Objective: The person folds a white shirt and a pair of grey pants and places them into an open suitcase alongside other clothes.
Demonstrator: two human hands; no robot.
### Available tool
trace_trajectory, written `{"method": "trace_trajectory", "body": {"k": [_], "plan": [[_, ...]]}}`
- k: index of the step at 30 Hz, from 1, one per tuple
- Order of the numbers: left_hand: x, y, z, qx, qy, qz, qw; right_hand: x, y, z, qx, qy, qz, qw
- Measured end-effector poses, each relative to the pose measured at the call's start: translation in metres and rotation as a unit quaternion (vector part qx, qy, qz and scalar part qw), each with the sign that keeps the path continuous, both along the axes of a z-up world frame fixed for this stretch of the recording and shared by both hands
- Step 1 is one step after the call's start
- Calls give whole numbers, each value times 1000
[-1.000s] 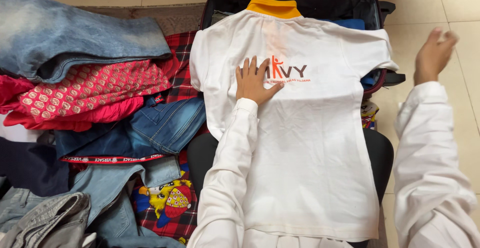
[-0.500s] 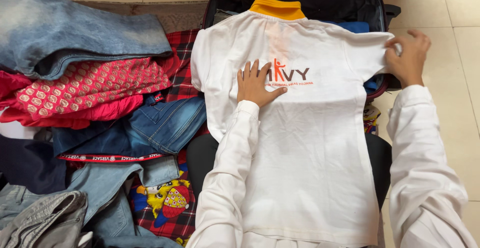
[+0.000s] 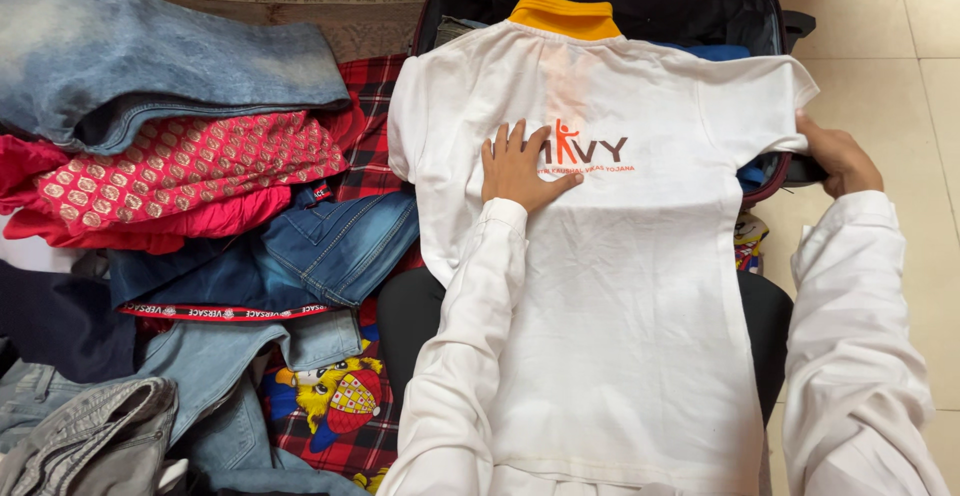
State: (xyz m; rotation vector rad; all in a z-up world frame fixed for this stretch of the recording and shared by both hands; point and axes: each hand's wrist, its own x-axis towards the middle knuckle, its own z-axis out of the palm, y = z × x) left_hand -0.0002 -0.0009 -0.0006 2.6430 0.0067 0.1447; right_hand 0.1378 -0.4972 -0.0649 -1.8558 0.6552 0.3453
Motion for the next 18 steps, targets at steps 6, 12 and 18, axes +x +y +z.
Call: {"method": "trace_trajectory", "body": {"k": [6, 12, 18], "plan": [[1, 1, -3, 1, -10, -3, 1000, 3, 12, 23, -5, -267, -27, 963], [0, 0, -5, 6, -14, -2, 1000, 17, 93, 103, -72, -420, 78, 901], [-3, 1, -8, -2, -22, 3, 1000, -21, 191, 152, 58, -245, 307, 918]]}}
